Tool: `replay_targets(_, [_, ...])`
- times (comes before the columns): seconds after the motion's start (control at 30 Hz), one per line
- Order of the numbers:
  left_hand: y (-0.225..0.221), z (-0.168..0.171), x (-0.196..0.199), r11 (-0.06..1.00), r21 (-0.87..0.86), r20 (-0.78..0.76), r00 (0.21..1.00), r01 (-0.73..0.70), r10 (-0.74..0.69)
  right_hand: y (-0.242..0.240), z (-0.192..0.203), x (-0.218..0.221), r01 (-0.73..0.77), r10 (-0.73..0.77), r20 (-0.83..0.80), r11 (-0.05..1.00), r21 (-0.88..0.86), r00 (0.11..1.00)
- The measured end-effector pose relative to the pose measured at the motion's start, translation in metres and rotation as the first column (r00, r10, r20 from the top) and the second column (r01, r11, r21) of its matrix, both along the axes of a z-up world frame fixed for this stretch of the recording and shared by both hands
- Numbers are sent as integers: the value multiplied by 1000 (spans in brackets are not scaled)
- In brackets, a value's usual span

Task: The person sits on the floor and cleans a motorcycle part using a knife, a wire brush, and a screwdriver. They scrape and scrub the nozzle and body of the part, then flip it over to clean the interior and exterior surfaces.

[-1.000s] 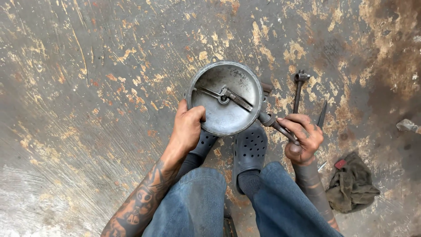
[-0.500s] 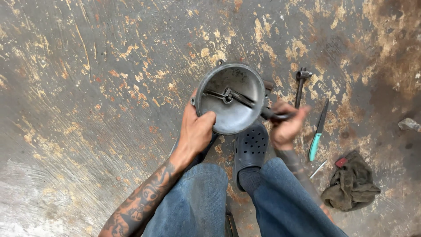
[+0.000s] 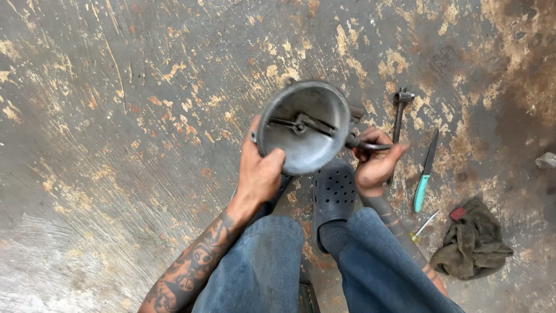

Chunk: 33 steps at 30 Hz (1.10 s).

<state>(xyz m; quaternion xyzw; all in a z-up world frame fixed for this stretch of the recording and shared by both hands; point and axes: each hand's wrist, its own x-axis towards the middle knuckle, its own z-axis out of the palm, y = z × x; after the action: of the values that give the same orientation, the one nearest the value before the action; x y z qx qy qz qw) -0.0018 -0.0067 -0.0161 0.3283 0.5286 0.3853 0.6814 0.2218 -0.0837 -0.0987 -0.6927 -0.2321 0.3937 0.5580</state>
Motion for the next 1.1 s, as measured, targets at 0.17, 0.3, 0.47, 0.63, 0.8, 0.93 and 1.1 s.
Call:
replay_targets(0.17, [-26, -60, 11, 813, -462, -97, 932, -354, 350, -5, 0, 27, -454, 323, 688, 891, 11, 650])
replay_targets(0.3, [-32, -80, 16, 772, -523, -93, 925, -361, 369, 3, 7, 41, -518, 354, 701, 855, 27, 619])
replay_targets(0.47, [-25, -64, 12, 764, -529, 9, 897, -370, 441, 11, 25, 47, -624, 410, 725, 781, 34, 553])
replay_targets(0.63, [-14, -32, 1, 972, -234, -15, 1000, -16, 13, -5, 2, 22, -302, 274, 436, 953, -5, 857])
replay_targets(0.8, [-5, -9, -5, 993, 103, 67, 996, 59, -66, -8, -3, 1, -20, 16, -32, 994, -110, 999])
replay_targets(0.93, [-6, -18, -4, 991, 132, 143, 989, 25, -44, 2, 5, 1, 5, -11, -66, 996, -84, 998])
replay_targets(1.1, [-12, -22, -3, 972, 223, 132, 986, 72, -103, 6, 17, -5, 74, -83, -105, 994, -84, 991])
